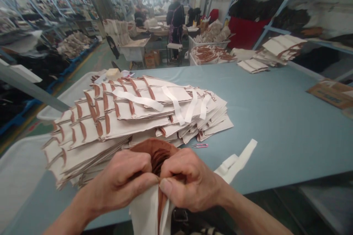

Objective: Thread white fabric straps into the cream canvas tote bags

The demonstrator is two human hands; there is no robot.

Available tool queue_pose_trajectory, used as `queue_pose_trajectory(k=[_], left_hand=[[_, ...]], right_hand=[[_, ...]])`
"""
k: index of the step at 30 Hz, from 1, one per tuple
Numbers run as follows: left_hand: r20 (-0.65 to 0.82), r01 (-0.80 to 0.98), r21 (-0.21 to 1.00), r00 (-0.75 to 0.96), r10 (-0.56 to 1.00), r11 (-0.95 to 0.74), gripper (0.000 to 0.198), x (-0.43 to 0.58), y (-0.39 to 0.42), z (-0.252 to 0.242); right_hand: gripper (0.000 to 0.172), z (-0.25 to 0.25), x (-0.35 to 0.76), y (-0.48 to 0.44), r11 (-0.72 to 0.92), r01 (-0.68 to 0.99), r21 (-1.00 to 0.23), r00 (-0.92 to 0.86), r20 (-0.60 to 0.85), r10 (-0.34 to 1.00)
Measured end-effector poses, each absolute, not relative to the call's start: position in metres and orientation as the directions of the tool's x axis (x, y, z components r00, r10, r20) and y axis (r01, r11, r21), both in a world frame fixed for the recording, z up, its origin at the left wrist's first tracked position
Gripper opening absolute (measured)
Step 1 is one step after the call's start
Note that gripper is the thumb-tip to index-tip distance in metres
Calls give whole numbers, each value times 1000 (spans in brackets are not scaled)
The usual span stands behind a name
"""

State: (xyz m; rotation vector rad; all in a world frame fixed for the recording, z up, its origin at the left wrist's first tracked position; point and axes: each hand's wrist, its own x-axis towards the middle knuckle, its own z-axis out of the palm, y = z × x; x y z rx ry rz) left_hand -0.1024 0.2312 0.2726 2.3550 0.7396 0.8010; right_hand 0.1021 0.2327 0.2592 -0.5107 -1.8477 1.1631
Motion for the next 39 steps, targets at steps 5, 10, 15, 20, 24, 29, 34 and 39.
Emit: queue_pose_trajectory(k=[5, 10, 15, 20, 24, 29, 34, 39], left_hand=[[436, 186, 810, 442, 784, -556, 55, -77, 222, 241], [407, 185, 854, 347, 845, -487, 62, -72, 228, 228], [416, 202, 836, 373, 829, -510, 66, -96, 232, 236], [360, 267, 808, 483, 798, -526, 62, -104, 222, 263], [276, 445, 679, 581, 766, -583, 51, -100, 215, 292], [88, 609, 629, 562, 822, -484, 40, -97, 208, 305], [-97, 543, 795, 553, 828, -269, 49, -92, 208, 304], [-155, 415, 902, 567, 809, -119, 55, -96, 209, 293]], right_hand=[[20, 268, 85, 222, 406, -197, -892, -536, 445, 717], [25, 271, 93, 233, 359, -181, -916, -606, 391, 693], [26, 273, 114, 241, 530, 11, -848, -719, 362, 594], [29, 276, 119, 241, 557, 91, -825, -752, 311, 582], [29, 276, 117, 242, 601, 60, -797, -718, 384, 580], [32, 275, 118, 240, 663, 51, -747, -711, 439, 549], [36, 271, 119, 233, 665, 99, -740, -700, 424, 575], [35, 270, 118, 231, 623, -5, -783, -661, 470, 585]])
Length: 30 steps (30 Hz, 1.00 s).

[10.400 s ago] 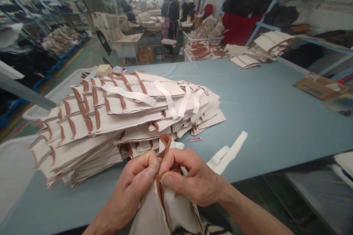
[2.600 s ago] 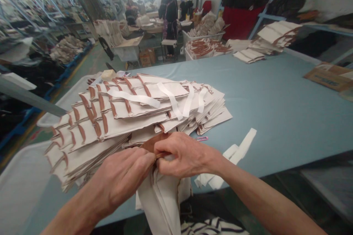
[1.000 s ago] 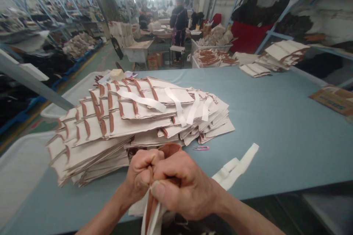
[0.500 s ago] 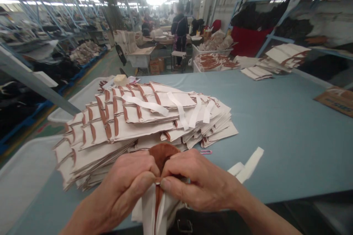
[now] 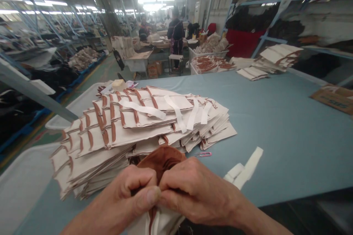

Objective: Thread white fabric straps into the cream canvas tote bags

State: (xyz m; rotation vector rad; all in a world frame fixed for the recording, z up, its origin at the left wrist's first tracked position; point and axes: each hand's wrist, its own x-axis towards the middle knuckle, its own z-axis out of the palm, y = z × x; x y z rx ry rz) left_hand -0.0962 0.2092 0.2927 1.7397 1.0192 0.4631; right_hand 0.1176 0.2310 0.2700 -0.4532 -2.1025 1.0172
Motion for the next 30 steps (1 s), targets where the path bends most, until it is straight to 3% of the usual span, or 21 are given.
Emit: queue_pose_trajectory(k=[4, 7, 9, 13, 16, 19, 23, 27, 30], left_hand=[[-92, 290, 955, 509, 856, -70, 65, -97, 203, 279], [-87, 9, 996, 448, 890, 93, 68, -85, 195, 271], [-130, -189, 959, 372, 919, 212, 69, -72, 188, 267], [-234, -474, 832, 171, 957, 288, 62, -46, 175, 260], [-244, -529, 807, 104, 964, 261, 59, -37, 171, 253], [-169, -459, 861, 145, 975, 218, 61, -38, 175, 247], [120, -213, 976, 312, 942, -53, 65, -54, 188, 248], [219, 27, 966, 433, 874, -256, 55, -71, 198, 271], [257, 295, 858, 461, 849, -420, 46, -76, 197, 292]], right_hand=[[37, 270, 117, 233, 470, -152, -869, -691, 434, 579], [34, 269, 116, 233, 313, -250, -917, -691, 395, 606], [32, 269, 117, 232, 245, -260, -934, -689, 357, 631], [23, 269, 119, 227, 276, -303, -912, -627, 409, 663], [23, 267, 122, 226, 297, -301, -906, -582, 422, 695], [32, 263, 127, 228, 274, -260, -926, -608, 377, 698], [42, 261, 133, 230, 336, -220, -916, -632, 396, 666], [25, 270, 138, 229, 515, -213, -830, -607, 525, 596], [20, 277, 138, 230, 615, -148, -775, -617, 558, 555]])
